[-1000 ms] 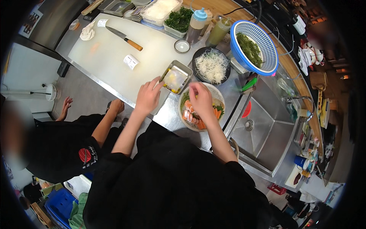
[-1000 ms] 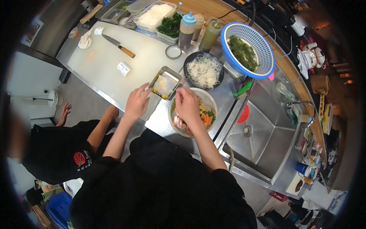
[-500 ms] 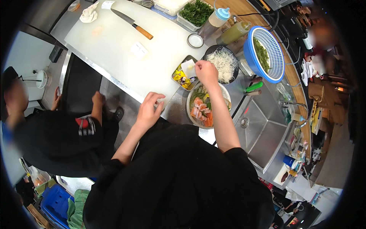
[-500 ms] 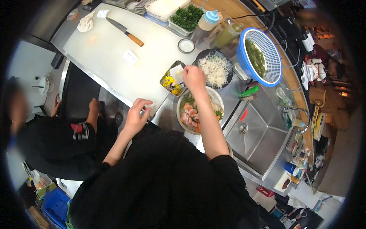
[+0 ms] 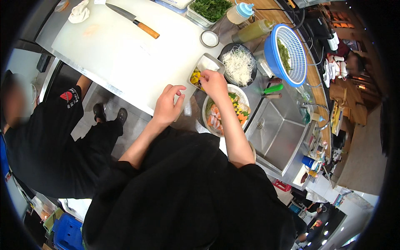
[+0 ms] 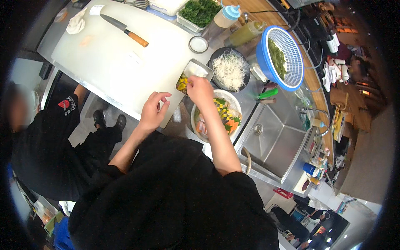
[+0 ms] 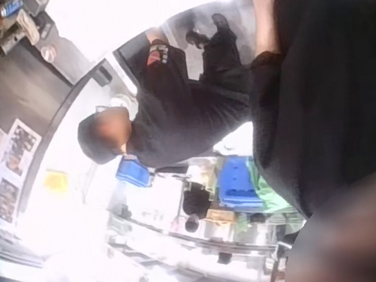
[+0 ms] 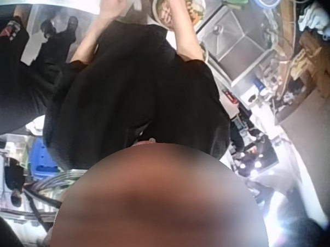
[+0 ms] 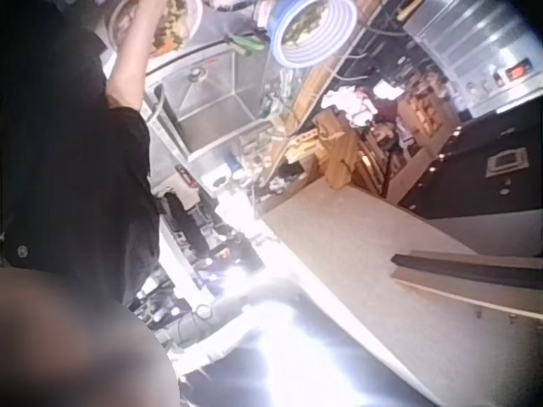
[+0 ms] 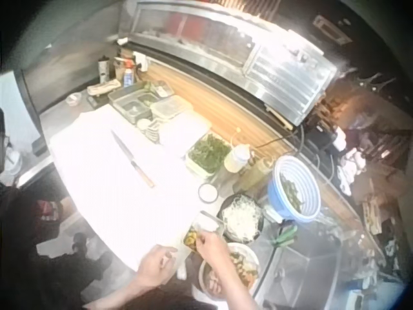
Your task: The person assembles a sushi bowl by placing sliced salmon, shrimp, and garnishes into a bowl containing noodles and vegetables. The person uses hands to arrange the ingredients and occasionally uses a knife to adjust pieces on the cutting board.
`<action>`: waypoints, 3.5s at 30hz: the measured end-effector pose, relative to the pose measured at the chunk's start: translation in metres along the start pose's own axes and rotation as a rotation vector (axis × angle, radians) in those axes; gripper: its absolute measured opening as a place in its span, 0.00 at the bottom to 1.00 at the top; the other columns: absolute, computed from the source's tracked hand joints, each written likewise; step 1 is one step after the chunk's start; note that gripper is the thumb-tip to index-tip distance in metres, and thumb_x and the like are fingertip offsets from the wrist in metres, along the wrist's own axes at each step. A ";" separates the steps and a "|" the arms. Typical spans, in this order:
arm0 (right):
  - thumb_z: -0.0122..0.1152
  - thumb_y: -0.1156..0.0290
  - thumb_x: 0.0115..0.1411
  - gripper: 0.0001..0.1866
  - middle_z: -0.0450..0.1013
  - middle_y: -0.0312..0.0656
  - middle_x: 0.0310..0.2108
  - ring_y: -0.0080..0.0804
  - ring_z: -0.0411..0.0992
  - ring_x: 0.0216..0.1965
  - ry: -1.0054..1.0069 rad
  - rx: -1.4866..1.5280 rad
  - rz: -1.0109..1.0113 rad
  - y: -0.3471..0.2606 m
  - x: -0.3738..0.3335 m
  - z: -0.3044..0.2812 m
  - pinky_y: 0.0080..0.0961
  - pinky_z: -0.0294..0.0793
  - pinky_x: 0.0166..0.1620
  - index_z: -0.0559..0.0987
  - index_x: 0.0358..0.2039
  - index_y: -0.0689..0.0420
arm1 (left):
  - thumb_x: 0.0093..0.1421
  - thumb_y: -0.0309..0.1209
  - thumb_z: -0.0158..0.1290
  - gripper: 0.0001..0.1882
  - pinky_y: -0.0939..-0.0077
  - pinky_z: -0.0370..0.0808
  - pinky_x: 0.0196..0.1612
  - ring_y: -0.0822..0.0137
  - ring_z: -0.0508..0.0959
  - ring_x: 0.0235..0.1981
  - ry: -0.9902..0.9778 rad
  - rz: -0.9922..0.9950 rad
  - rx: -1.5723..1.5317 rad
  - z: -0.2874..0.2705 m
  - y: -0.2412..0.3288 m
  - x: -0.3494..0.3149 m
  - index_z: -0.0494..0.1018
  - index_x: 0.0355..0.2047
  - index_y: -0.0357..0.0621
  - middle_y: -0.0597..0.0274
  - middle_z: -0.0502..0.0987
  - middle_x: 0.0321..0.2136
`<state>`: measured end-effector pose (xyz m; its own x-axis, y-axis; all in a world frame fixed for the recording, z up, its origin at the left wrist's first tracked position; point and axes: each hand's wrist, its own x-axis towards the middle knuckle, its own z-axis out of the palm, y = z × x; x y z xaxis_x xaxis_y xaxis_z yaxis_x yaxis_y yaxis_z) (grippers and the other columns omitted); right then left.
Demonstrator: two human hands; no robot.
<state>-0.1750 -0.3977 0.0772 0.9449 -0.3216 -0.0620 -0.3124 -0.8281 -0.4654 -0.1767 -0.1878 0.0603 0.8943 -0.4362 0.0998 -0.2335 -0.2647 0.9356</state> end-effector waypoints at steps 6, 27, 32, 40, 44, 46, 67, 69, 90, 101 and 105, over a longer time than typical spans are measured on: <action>0.63 0.70 0.56 0.06 0.81 0.49 0.31 0.47 0.80 0.32 0.020 0.031 0.033 0.002 0.012 0.003 0.39 0.78 0.38 0.84 0.32 0.56 | 0.61 0.23 0.56 0.13 0.74 0.68 0.27 0.70 0.68 0.21 -0.026 0.035 0.019 -0.009 -0.003 0.008 0.77 0.46 0.46 0.63 0.73 0.31; 0.63 0.72 0.62 0.06 0.77 0.31 0.28 0.11 0.66 0.23 -0.398 1.286 0.102 0.023 -0.024 -0.080 0.12 0.58 0.25 0.80 0.38 0.58 | 0.65 0.28 0.58 0.10 0.79 0.73 0.36 0.76 0.77 0.32 -0.169 0.027 -0.084 0.030 0.073 0.057 0.78 0.45 0.36 0.63 0.81 0.32; 0.62 0.71 0.63 0.05 0.77 0.31 0.29 0.11 0.66 0.23 -0.444 1.243 0.079 0.030 -0.028 -0.088 0.12 0.60 0.27 0.80 0.38 0.58 | 0.60 0.28 0.60 0.07 0.75 0.74 0.32 0.70 0.77 0.26 -0.098 0.131 -0.004 0.032 0.086 0.049 0.80 0.36 0.37 0.58 0.80 0.28; 0.61 0.70 0.65 0.06 0.76 0.30 0.29 0.12 0.66 0.26 -0.498 1.234 0.004 0.056 -0.065 -0.095 0.12 0.60 0.29 0.80 0.40 0.57 | 0.57 0.24 0.57 0.03 0.79 0.70 0.31 0.76 0.73 0.26 -0.115 0.109 0.017 0.057 0.106 0.023 0.76 0.29 0.37 0.65 0.76 0.24; 0.61 0.70 0.66 0.07 0.76 0.30 0.30 0.14 0.67 0.26 -0.443 1.252 0.022 0.068 -0.081 -0.093 0.13 0.61 0.30 0.80 0.41 0.58 | 0.56 0.24 0.58 0.04 0.78 0.71 0.30 0.74 0.74 0.26 -0.055 0.071 0.010 0.081 0.108 0.009 0.75 0.29 0.36 0.63 0.74 0.23; 0.61 0.70 0.66 0.07 0.77 0.31 0.30 0.14 0.67 0.26 -0.394 1.272 0.050 0.075 -0.086 -0.095 0.13 0.62 0.30 0.80 0.41 0.59 | 0.59 0.25 0.58 0.04 0.75 0.72 0.32 0.70 0.76 0.27 -0.026 0.123 0.012 0.087 0.101 0.003 0.77 0.32 0.36 0.60 0.77 0.25; 0.64 0.76 0.52 0.02 0.73 0.44 0.31 0.45 0.69 0.43 -0.043 0.028 -0.455 0.053 -0.093 -0.063 0.40 0.67 0.48 0.80 0.28 0.57 | 0.61 0.27 0.57 0.05 0.70 0.74 0.32 0.64 0.77 0.26 0.044 -0.252 0.225 0.031 0.010 -0.124 0.80 0.34 0.38 0.55 0.79 0.27; 0.64 0.76 0.52 0.02 0.73 0.43 0.30 0.45 0.70 0.40 -0.007 0.061 -0.409 0.058 -0.085 -0.078 0.39 0.69 0.46 0.79 0.27 0.57 | 0.60 0.27 0.57 0.04 0.67 0.73 0.31 0.61 0.77 0.25 0.027 -0.309 0.235 0.028 0.008 -0.144 0.79 0.32 0.39 0.55 0.78 0.26; 0.59 0.74 0.57 0.06 0.77 0.49 0.29 0.48 0.76 0.34 0.034 0.120 -0.082 0.078 -0.020 -0.087 0.40 0.75 0.41 0.81 0.30 0.61 | 0.58 0.27 0.57 0.09 0.54 0.76 0.38 0.45 0.80 0.36 -0.374 -0.328 0.550 0.006 0.009 -0.132 0.74 0.39 0.39 0.49 0.78 0.33; 0.66 0.74 0.49 0.06 0.73 0.46 0.43 0.48 0.67 0.51 -0.140 -0.146 -0.261 0.075 -0.037 -0.064 0.42 0.66 0.55 0.83 0.30 0.54 | 0.62 0.30 0.56 0.18 0.53 0.76 0.45 0.47 0.80 0.41 -0.271 -0.131 0.565 0.019 0.049 -0.080 0.72 0.52 0.40 0.50 0.78 0.39; 0.66 0.75 0.50 0.05 0.72 0.44 0.47 0.45 0.64 0.55 0.000 -0.175 -0.406 0.078 -0.038 -0.055 0.43 0.64 0.56 0.82 0.30 0.55 | 0.61 0.31 0.57 0.18 0.54 0.76 0.45 0.49 0.80 0.42 -0.317 -0.127 0.598 0.025 0.055 -0.066 0.72 0.51 0.41 0.51 0.78 0.39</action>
<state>-0.2403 -0.4757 0.0917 0.9944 0.0454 0.0954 0.0719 -0.9525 -0.2958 -0.2581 -0.1953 0.0965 0.7951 -0.5770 -0.1869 -0.3865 -0.7195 0.5771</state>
